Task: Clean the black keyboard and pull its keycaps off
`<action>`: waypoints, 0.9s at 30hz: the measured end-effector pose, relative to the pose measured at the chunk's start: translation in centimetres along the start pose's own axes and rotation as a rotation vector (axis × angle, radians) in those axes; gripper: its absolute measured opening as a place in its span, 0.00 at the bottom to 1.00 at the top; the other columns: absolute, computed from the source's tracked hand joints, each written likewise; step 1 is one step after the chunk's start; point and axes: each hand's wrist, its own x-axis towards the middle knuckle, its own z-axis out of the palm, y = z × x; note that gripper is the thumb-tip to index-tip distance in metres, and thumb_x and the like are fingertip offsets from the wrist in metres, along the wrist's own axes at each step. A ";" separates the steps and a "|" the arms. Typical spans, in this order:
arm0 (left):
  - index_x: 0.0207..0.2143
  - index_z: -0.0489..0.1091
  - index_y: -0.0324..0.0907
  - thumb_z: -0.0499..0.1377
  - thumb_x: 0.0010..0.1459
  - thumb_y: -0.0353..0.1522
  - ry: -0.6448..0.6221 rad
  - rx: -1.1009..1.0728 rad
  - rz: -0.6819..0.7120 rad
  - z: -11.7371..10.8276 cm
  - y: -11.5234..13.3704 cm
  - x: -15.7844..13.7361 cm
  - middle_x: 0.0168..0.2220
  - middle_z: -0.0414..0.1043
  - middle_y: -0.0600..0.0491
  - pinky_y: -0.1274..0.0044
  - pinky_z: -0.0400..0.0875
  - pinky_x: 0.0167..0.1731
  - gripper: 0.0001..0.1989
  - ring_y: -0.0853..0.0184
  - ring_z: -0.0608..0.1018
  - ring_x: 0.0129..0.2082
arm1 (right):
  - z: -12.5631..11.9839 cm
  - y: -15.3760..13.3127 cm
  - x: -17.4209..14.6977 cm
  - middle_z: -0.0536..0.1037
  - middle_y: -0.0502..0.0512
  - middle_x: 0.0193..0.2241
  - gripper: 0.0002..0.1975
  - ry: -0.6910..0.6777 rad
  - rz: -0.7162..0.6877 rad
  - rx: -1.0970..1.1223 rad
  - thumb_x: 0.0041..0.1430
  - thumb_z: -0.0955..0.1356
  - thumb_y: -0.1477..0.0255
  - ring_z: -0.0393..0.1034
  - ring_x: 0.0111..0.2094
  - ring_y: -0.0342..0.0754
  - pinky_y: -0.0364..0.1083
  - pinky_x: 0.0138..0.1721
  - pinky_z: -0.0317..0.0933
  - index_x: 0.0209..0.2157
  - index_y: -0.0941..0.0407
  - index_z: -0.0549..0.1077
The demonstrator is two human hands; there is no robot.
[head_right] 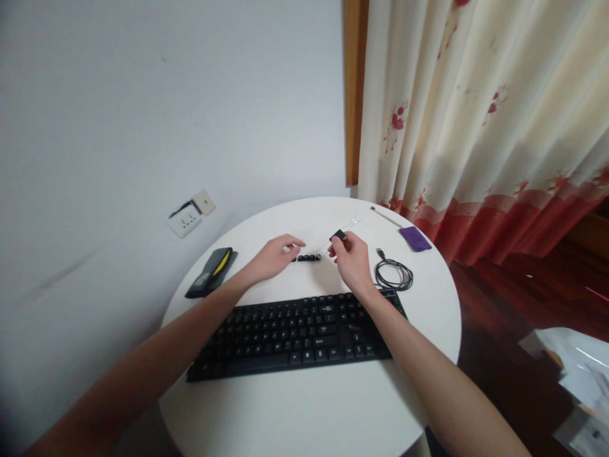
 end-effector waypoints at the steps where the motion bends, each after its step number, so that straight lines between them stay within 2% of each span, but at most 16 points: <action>1: 0.46 0.75 0.40 0.51 0.65 0.34 -0.086 0.006 0.000 0.3 0.9 -1.4 0.48 0.76 0.46 0.69 0.70 0.51 0.16 0.61 0.77 0.48 | -0.1 0.0 0.1 0.76 0.52 0.23 0.11 -0.023 0.003 -0.013 0.57 0.67 0.63 0.70 0.24 0.45 0.43 0.23 0.61 0.29 0.56 0.70; 3: 0.55 0.70 0.40 0.54 0.64 0.40 -0.237 0.054 0.028 1.2 2.7 -4.3 0.56 0.71 0.43 0.66 0.64 0.58 0.22 0.57 0.72 0.56 | -0.3 0.1 0.3 0.76 0.52 0.22 0.11 -0.041 -0.003 -0.034 0.57 0.67 0.63 0.70 0.24 0.45 0.43 0.23 0.61 0.29 0.56 0.70; 6: 0.67 0.55 0.42 0.63 0.52 0.52 -0.526 0.103 0.049 2.3 4.4 -7.6 0.67 0.55 0.40 0.60 0.54 0.64 0.46 0.47 0.58 0.67 | -0.5 0.1 0.4 0.76 0.53 0.22 0.11 -0.017 -0.024 -0.053 0.57 0.67 0.63 0.70 0.24 0.45 0.43 0.23 0.61 0.28 0.56 0.70; 7: 0.68 0.51 0.43 0.65 0.47 0.54 -0.592 0.112 0.057 2.5 4.7 -8.3 0.69 0.50 0.39 0.58 0.53 0.64 0.52 0.44 0.55 0.68 | -0.6 0.1 0.4 0.76 0.53 0.23 0.11 -0.012 -0.028 -0.057 0.57 0.67 0.63 0.70 0.24 0.45 0.43 0.24 0.61 0.28 0.56 0.70; 9: 0.70 0.46 0.46 0.68 0.41 0.54 -0.642 0.135 0.078 2.8 5.0 -9.2 0.70 0.45 0.38 0.54 0.52 0.63 0.59 0.40 0.51 0.69 | -0.7 0.2 0.4 0.77 0.53 0.23 0.11 -0.010 -0.028 -0.065 0.57 0.67 0.63 0.70 0.24 0.46 0.43 0.24 0.61 0.28 0.56 0.70; 12: 0.70 0.42 0.49 0.69 0.40 0.50 -0.601 0.164 0.114 3.2 5.0 -9.7 0.69 0.48 0.38 0.54 0.52 0.62 0.60 0.38 0.54 0.67 | -0.8 0.3 0.5 0.77 0.54 0.23 0.12 -0.015 -0.025 -0.075 0.58 0.67 0.63 0.70 0.24 0.46 0.43 0.24 0.61 0.29 0.57 0.71; 16: 0.70 0.41 0.48 0.70 0.39 0.46 -0.567 0.197 0.155 3.3 4.5 -9.6 0.66 0.53 0.38 0.55 0.53 0.61 0.61 0.38 0.58 0.64 | -0.9 0.2 0.6 0.77 0.54 0.24 0.11 -0.015 -0.017 -0.070 0.58 0.67 0.64 0.70 0.25 0.45 0.43 0.24 0.61 0.29 0.57 0.71; 23: 0.70 0.45 0.46 0.71 0.38 0.49 -0.641 0.124 0.161 1.6 2.9 -8.3 0.66 0.55 0.40 0.59 0.54 0.62 0.61 0.43 0.60 0.64 | -1.2 -1.8 0.1 0.77 0.53 0.24 0.10 -0.063 -0.030 -0.062 0.58 0.67 0.64 0.70 0.25 0.45 0.43 0.23 0.61 0.28 0.57 0.71; 25: 0.68 0.51 0.44 0.69 0.42 0.50 -0.619 0.050 0.111 1.1 1.7 -6.7 0.64 0.60 0.41 0.63 0.58 0.61 0.55 0.47 0.65 0.62 | -1.4 -1.7 0.3 0.77 0.53 0.24 0.10 -0.056 -0.050 -0.077 0.57 0.67 0.65 0.70 0.24 0.44 0.43 0.23 0.61 0.29 0.57 0.71; 27: 0.65 0.59 0.41 0.65 0.52 0.47 -0.510 -0.024 -0.013 0.3 -0.3 -4.5 0.58 0.70 0.42 0.68 0.66 0.55 0.41 0.55 0.74 0.55 | -1.8 -1.0 0.8 0.76 0.53 0.23 0.10 -0.025 -0.053 -0.096 0.57 0.68 0.64 0.69 0.24 0.44 0.43 0.24 0.61 0.29 0.57 0.71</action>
